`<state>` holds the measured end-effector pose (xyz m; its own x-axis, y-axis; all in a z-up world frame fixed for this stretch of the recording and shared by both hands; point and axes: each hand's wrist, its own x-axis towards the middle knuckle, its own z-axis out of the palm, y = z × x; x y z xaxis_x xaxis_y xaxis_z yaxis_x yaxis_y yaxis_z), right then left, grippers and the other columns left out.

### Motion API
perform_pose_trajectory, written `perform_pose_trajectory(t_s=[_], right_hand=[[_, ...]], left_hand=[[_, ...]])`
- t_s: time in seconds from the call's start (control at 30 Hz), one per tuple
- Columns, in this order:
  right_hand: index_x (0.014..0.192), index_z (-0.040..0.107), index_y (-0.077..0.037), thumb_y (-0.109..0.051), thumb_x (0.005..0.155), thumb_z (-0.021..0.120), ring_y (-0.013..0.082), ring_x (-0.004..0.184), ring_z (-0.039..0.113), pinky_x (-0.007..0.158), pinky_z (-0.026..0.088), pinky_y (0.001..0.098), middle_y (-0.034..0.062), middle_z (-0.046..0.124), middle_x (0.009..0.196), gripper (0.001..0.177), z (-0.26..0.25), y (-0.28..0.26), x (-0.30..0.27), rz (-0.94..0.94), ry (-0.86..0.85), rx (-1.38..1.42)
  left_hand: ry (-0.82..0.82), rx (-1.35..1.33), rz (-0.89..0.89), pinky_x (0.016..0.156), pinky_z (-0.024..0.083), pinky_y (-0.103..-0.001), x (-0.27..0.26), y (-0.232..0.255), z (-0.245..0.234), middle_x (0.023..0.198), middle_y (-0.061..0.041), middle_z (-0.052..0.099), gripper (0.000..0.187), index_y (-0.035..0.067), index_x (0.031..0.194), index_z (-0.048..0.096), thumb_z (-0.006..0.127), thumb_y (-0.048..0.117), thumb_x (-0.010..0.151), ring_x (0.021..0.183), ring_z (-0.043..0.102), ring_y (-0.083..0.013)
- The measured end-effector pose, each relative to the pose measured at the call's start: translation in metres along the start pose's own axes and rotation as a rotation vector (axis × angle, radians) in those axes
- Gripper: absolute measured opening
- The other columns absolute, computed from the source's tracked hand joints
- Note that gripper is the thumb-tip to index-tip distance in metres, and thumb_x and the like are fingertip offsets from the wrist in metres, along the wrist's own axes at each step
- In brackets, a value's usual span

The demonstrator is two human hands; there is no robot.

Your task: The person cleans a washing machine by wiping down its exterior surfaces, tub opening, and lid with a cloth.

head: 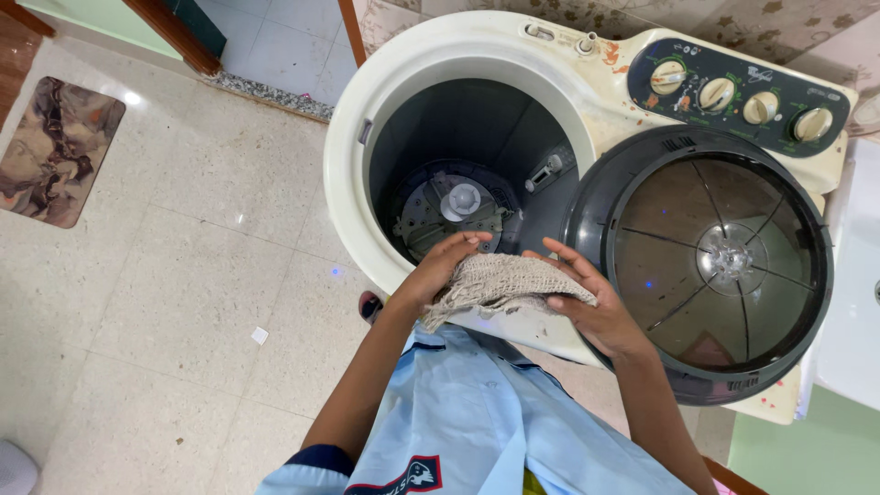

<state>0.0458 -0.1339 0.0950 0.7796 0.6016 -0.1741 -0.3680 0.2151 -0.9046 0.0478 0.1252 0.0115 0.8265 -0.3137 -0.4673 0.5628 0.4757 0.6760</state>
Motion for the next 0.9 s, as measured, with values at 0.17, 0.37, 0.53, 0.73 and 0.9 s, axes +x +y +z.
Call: perform_pose_trajectory(t_s=[0.17,0.37,0.53,0.73,0.9], right_hand=[[0.139,0.057,0.005,-0.011,0.102,0.049,0.0239,0.124,0.065,0.109,0.05,0.0352,0.0184,0.07,0.134,0.041,0.029,0.038,0.04,0.091,0.375,-0.199],[0.13,0.067,-0.004,0.01,0.085,0.056,0.0239,0.119,0.069,0.103,0.052,0.0357,0.0109,0.074,0.127,0.049,0.106,0.035,0.089,-0.109,0.477,-0.786],[0.133,0.067,-0.008,0.017,0.069,0.052,0.0339,0.147,0.048,0.12,0.041,0.0433,0.0087,0.066,0.141,0.071,0.14,0.015,0.1,-0.248,0.573,-1.344],[0.131,0.067,-0.008,-0.019,0.076,0.071,0.0382,0.149,0.035,0.119,0.032,0.0485,0.0166,0.051,0.152,0.057,0.17,0.08,0.093,0.108,0.381,-1.428],[0.109,0.065,0.0,-0.04,0.096,0.06,0.0384,0.118,0.057,0.099,0.046,0.0508,0.0202,0.06,0.123,0.041,0.178,0.147,0.117,0.132,0.495,-1.334]], left_hand=[[-0.255,0.794,0.157,0.116,0.037,-0.05,-0.05,0.023,-0.033,0.154,-0.019,0.042,0.086,0.017,0.153,0.044,0.074,0.049,0.079,0.143,0.042,-0.0337],[-0.021,1.482,0.632,0.107,0.026,-0.064,-0.057,0.057,-0.058,0.161,-0.026,0.03,0.077,0.013,0.15,0.043,0.074,0.042,0.086,0.144,0.032,-0.0493],[-0.188,1.412,0.775,0.122,0.028,-0.061,-0.034,0.115,-0.11,0.148,-0.01,0.062,0.057,0.017,0.152,0.051,0.052,0.01,0.095,0.143,0.053,-0.029],[-0.498,1.817,0.284,0.118,0.034,-0.057,-0.049,0.137,-0.128,0.126,-0.013,0.068,0.045,0.016,0.137,0.063,0.057,0.035,0.097,0.126,0.06,-0.029],[-0.271,1.812,0.844,0.108,0.037,-0.057,-0.045,0.086,-0.149,0.117,-0.015,0.072,0.035,0.013,0.113,0.073,0.057,0.038,0.093,0.121,0.064,-0.0342]])
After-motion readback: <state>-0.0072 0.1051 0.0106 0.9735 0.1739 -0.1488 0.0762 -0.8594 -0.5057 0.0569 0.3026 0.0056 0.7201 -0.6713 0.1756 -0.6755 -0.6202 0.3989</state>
